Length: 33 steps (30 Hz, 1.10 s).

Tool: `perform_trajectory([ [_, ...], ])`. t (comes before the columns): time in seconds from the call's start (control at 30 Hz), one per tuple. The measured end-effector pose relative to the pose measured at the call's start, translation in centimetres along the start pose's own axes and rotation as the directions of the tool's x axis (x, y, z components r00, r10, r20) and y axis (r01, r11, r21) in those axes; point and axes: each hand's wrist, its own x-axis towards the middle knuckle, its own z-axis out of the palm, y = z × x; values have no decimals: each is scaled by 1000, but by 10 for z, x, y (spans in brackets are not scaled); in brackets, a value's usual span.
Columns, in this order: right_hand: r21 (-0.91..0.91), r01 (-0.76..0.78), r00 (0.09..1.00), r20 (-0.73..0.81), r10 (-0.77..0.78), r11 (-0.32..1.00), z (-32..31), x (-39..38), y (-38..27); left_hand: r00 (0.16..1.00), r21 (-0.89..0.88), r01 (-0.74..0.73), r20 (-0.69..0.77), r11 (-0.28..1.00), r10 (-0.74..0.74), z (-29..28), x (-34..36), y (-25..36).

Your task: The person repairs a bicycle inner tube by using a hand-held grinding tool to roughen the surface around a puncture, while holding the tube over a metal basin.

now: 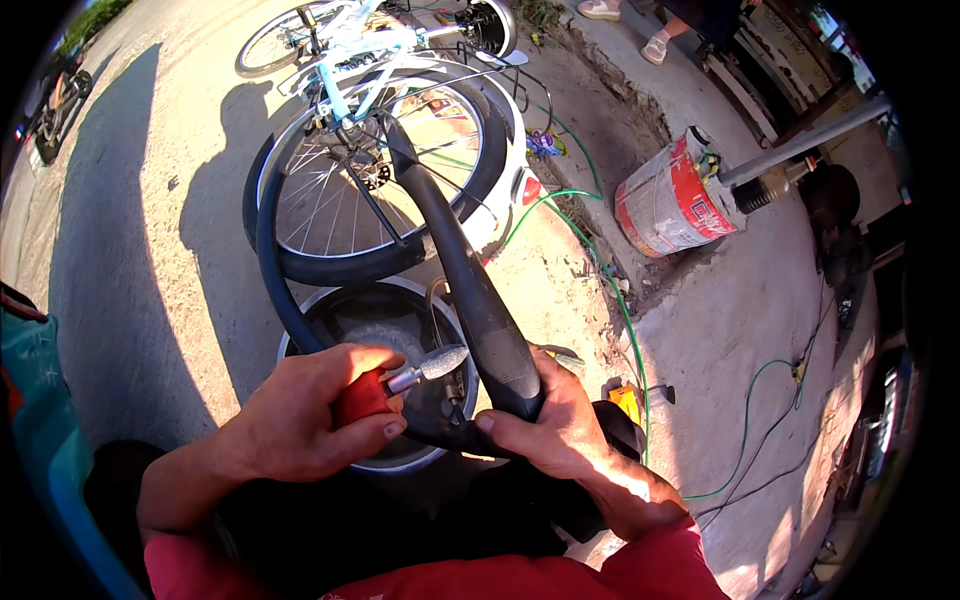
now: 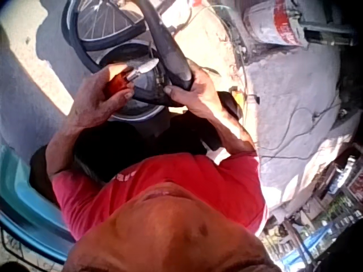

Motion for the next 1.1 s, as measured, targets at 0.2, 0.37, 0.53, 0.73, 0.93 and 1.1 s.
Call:
perform_trajectory([
  [0.2,118,-51,999,9,51,992,-1,6,-5,1000,-18,2,-7,1000,-2,-3,8,-4],
  [0.37,4,-40,999,-5,40,999,1,4,-7,996,49,-55,-63,997,58,2,4,-11],
  [0.53,21,-26,1000,-2,26,999,2,5,-9,993,81,-67,-90,994,74,4,9,-10],
  [0.73,-36,-17,999,-32,16,999,5,3,-7,992,157,-51,-104,986,67,5,10,-5],
  [0.93,-95,0,1000,-26,-2,995,5,4,0,995,176,-58,-74,983,72,5,12,-4],
  [1.1,-134,7,1000,-18,-9,991,9,5,-10,997,178,-50,-54,983,61,5,10,0],
])
